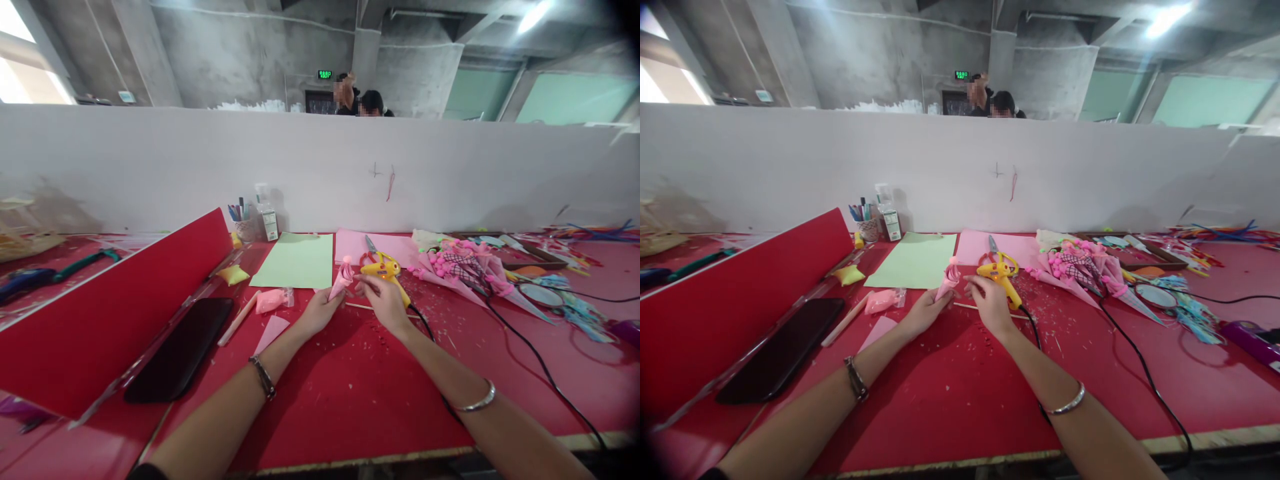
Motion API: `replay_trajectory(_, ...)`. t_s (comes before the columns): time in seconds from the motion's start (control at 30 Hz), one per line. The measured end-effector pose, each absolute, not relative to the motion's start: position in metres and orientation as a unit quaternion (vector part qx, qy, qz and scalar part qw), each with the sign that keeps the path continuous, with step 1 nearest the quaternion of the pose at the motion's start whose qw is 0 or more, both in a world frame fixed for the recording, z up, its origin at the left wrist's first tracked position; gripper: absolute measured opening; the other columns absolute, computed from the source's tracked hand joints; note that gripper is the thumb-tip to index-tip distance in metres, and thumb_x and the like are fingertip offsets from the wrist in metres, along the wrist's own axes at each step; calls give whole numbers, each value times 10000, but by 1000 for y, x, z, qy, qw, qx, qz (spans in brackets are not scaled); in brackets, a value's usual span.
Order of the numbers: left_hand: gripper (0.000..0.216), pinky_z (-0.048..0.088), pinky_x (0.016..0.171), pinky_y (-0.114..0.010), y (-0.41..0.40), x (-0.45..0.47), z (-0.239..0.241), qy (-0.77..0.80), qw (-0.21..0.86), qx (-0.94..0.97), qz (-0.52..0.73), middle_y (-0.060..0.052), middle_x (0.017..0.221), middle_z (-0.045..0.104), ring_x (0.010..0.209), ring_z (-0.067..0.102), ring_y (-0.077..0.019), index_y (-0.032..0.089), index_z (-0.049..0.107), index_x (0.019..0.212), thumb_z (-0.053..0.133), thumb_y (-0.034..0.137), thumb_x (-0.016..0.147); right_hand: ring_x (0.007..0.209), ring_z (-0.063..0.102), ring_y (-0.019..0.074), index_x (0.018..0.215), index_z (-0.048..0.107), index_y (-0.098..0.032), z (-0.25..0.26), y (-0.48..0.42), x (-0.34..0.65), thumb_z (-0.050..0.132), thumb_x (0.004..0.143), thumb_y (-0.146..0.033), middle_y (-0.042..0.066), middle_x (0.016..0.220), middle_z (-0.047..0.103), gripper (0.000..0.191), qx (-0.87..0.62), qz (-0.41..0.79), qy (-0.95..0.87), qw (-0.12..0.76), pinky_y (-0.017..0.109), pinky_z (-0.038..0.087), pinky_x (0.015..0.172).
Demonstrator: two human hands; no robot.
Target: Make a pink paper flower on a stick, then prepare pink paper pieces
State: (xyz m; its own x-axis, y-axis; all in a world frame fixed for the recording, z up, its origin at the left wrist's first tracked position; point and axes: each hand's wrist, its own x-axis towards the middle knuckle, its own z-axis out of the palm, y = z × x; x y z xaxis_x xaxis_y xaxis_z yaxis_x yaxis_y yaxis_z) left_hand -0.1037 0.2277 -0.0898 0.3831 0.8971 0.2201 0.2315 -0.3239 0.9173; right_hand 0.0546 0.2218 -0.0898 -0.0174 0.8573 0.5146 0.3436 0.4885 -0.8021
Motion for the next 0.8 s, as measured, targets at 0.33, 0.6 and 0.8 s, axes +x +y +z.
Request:
replay_trajectory(0.33,316,256,485,-186,230,-105,-94,397,424,717,384,51,547,346,505,304,-74,136,470,627,396,403,778,661,585,153,802,658,-183,-85,222,56,497,726,-167,32,730,637,178,-468,175,-699,510,259,467,636)
replay_trajectory(0.6,309,276,501,-184,230,-105,-94,395,421,722,381,45,552,381,519,341,-79,132,497,644,390,383,788,760,574,155,801,656,-173,-89,226,57,511,709,-150,42,796,628,174,-469,166,-705,505,269,453,710)
replay_trajectory(0.8,313,276,492,-183,229,-104,-91,399,420,722,379,44,551,385,512,336,-76,133,490,627,391,386,782,698,581,149,795,647,-175,-87,225,56,485,733,-197,35,781,629,175,-466,189,-686,525,259,455,670)
